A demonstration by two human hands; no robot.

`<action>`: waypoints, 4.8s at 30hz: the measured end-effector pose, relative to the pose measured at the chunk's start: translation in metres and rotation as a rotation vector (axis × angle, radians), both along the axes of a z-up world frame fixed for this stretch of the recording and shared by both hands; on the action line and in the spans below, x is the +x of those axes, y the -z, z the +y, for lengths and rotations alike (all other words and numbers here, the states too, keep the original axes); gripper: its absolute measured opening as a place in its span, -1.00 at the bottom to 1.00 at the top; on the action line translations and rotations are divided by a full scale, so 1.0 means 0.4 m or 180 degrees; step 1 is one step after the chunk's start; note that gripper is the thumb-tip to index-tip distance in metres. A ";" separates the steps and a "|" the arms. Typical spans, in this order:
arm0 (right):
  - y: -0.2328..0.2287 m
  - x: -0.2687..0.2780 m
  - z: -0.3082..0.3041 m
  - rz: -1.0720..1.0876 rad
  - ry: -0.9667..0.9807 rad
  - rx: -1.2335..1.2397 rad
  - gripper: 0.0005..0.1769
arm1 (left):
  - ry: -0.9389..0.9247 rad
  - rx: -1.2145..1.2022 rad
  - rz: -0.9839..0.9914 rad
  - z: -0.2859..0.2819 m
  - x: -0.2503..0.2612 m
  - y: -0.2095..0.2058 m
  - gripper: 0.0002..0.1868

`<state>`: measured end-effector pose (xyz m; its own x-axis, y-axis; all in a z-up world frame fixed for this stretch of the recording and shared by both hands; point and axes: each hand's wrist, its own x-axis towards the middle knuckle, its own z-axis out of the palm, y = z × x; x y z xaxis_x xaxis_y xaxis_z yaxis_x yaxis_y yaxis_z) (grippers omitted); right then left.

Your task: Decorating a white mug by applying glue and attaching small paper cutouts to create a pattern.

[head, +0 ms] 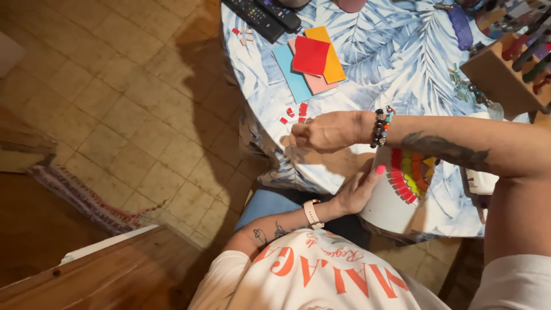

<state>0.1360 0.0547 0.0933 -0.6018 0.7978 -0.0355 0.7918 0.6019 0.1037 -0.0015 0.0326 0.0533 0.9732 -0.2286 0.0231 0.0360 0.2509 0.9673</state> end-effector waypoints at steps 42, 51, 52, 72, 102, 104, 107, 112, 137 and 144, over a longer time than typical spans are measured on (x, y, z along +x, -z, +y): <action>-0.104 -0.253 -0.567 0.4185 0.4102 0.2751 -0.81 | -0.0432 -0.1657 0.0875 -0.090 0.030 0.008 -0.46; -0.026 -0.306 -0.549 0.3467 0.3981 0.2898 -0.79 | -0.0517 -0.1680 0.0755 -0.094 0.029 0.030 -0.46; -0.017 -0.311 -0.539 0.3523 0.3901 0.3013 -0.81 | -0.0522 -0.1652 0.0734 -0.094 0.028 0.027 -0.45; -0.018 -0.321 -0.497 0.3789 0.3687 0.3312 -0.75 | -0.0476 -0.1712 0.0629 -0.099 0.021 0.051 -0.47; -0.011 -0.314 -0.500 0.3678 0.3536 0.3248 -0.83 | -0.0333 -0.1545 0.0531 -0.085 0.031 0.030 -0.43; -0.011 -0.316 -0.500 0.3646 0.3572 0.3248 -0.83 | -0.0329 -0.1507 0.0488 -0.081 0.035 0.036 -0.43; -0.012 -0.316 -0.499 0.3690 0.3546 0.3277 -0.83 | -0.0274 -0.1479 0.0495 -0.085 0.029 0.037 -0.42; -0.016 -0.315 -0.496 0.3628 0.3538 0.3304 -0.83 | -0.0248 -0.1529 0.0529 -0.086 0.031 0.038 -0.41; -0.016 -0.316 -0.498 0.3642 0.3611 0.3236 -0.84 | -0.0196 -0.1655 0.0556 -0.087 0.024 0.054 -0.43; -0.021 -0.315 -0.497 0.3613 0.3605 0.3233 -0.84 | -0.0179 -0.1682 0.0518 -0.092 0.027 0.046 -0.43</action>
